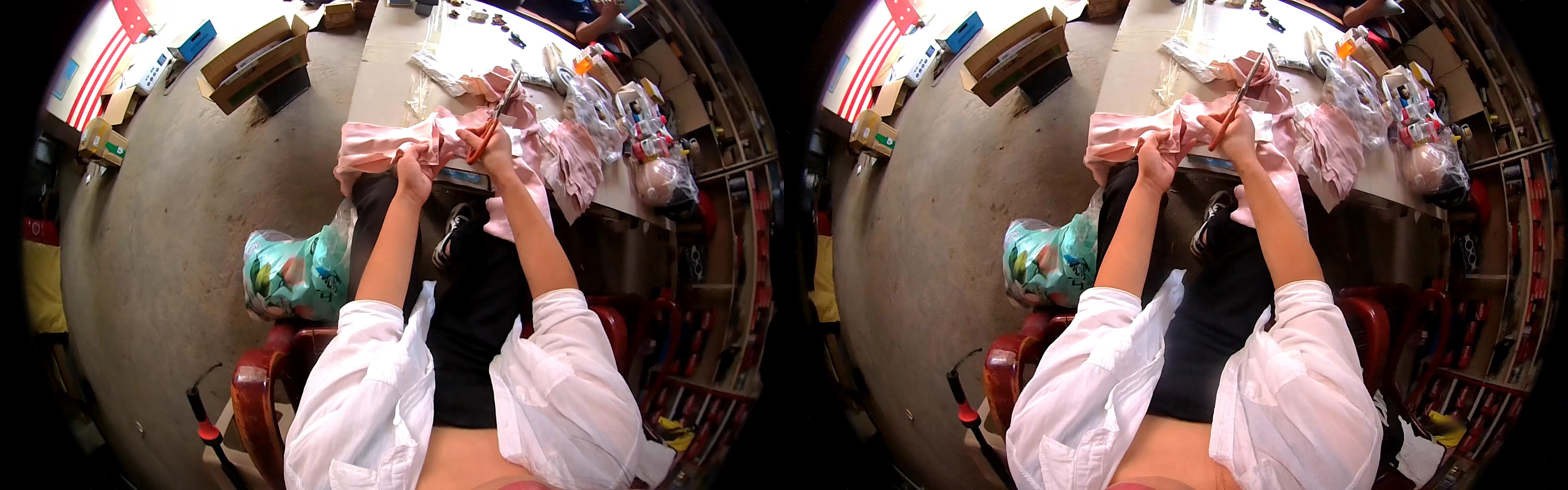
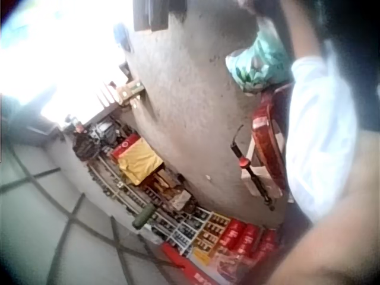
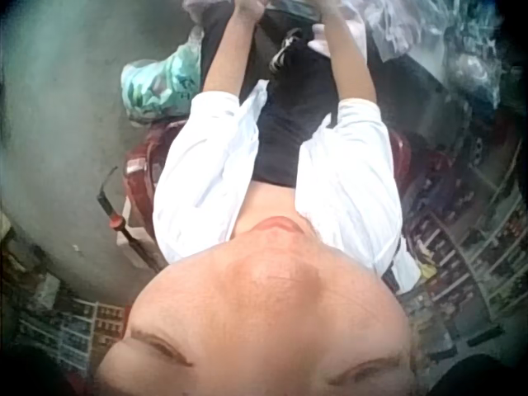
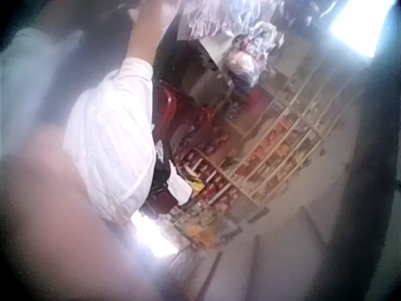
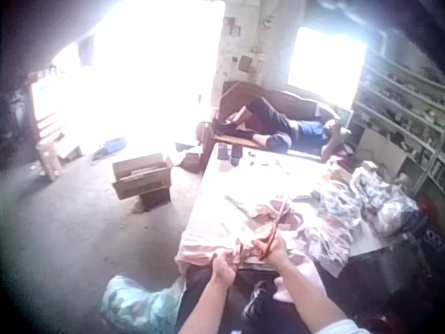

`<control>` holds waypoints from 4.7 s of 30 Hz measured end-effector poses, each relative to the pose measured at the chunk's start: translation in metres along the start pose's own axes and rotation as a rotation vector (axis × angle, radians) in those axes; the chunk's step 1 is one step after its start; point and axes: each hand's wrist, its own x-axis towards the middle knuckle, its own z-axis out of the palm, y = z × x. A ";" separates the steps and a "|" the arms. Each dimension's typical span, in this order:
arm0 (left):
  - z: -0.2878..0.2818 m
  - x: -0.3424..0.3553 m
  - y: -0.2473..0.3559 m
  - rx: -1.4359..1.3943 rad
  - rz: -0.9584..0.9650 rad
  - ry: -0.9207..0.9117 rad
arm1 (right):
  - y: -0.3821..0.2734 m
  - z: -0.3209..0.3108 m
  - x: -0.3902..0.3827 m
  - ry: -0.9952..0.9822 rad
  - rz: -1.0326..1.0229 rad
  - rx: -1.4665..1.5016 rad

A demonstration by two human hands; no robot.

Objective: The person uses orange-handled scissors to cut a large piece of pink fabric on a table. They repeatedly fold and trim the material, creating smaller rectangular pieces. The person occasionally pauses to adjust the fabric or remove small scraps before continuing the cutting process.

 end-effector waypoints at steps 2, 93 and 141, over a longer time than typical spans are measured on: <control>0.002 -0.003 0.004 0.021 -0.017 -0.028 | 0.009 0.006 -0.001 0.054 -0.046 -0.087; -0.023 0.037 0.026 0.164 -0.025 0.058 | 0.022 -0.256 0.038 0.252 0.263 0.338; -0.013 -0.030 0.027 -0.551 0.420 -0.044 | -0.153 0.106 0.016 -0.026 -0.541 -0.366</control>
